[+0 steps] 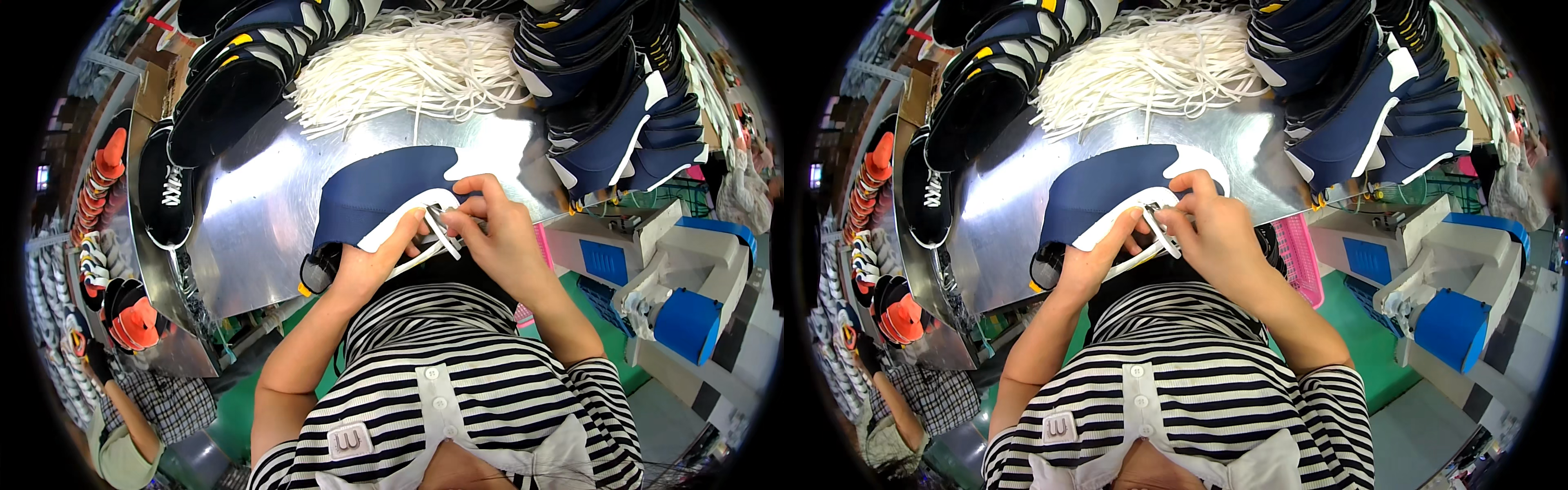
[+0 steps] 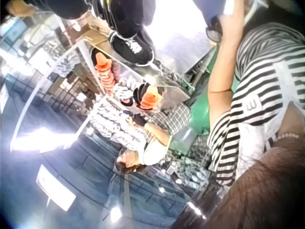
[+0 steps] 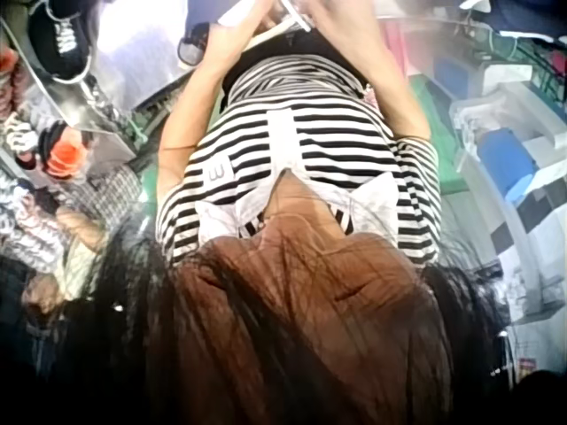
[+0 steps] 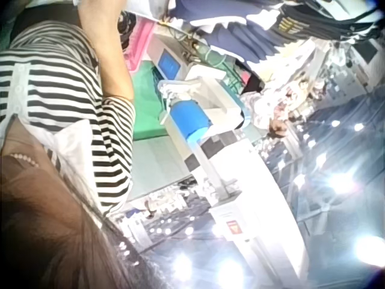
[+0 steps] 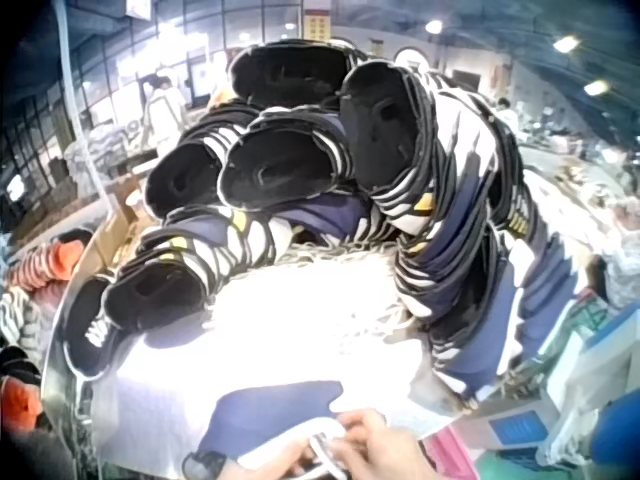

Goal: The person laces a blue and white sneaker with white shoelaces. They thread the laces through the eyelets, pull them tight, and tie a knot. The person then moves the finished shoe aside and picks up another shoe to repeat the process.

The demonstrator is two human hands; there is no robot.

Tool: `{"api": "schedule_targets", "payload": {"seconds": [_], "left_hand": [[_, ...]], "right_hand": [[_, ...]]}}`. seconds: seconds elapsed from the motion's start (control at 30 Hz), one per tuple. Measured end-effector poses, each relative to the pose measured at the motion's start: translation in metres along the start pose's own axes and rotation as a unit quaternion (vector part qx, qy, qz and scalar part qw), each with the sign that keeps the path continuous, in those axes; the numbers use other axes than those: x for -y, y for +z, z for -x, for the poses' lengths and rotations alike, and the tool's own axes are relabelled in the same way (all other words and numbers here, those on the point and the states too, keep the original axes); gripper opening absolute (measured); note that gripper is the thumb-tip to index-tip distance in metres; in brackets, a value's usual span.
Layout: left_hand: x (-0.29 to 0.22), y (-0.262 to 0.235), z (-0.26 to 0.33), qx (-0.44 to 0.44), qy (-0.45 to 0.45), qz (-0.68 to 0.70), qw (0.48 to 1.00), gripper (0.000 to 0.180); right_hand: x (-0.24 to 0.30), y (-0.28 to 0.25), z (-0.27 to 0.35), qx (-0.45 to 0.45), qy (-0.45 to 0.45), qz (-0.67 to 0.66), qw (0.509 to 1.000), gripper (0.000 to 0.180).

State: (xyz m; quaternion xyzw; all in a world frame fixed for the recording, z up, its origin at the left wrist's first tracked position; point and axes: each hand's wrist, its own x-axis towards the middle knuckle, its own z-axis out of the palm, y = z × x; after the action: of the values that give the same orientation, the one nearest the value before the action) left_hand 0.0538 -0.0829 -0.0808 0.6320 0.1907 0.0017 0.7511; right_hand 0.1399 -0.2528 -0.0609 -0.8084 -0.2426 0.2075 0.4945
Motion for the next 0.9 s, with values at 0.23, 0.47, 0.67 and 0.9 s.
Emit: {"api": "schedule_targets", "payload": {"seconds": [0.23,0.47,0.67,0.9], "left_hand": [[-0.003,0.004,0.006,0.048,0.104,-0.125,0.985,0.017],[-0.026,-0.036,-0.031,0.074,-0.151,-0.084,0.982,0.034],[-0.028,-0.032,-0.029,-0.013,-0.154,-0.128,0.980,0.040],[-0.032,-0.031,-0.040,-0.010,-0.214,-0.102,0.971,0.032]], "right_hand": [[0.005,0.007,-0.016,0.029,-0.082,0.169,0.982,0.035],[0.018,-0.024,-0.036,-0.011,-0.060,0.071,0.996,0.017],[-0.042,0.036,-0.060,-0.104,-0.086,-0.042,0.990,0.018],[-0.038,0.050,-0.063,-0.134,-0.109,0.114,0.978,0.014]]}}
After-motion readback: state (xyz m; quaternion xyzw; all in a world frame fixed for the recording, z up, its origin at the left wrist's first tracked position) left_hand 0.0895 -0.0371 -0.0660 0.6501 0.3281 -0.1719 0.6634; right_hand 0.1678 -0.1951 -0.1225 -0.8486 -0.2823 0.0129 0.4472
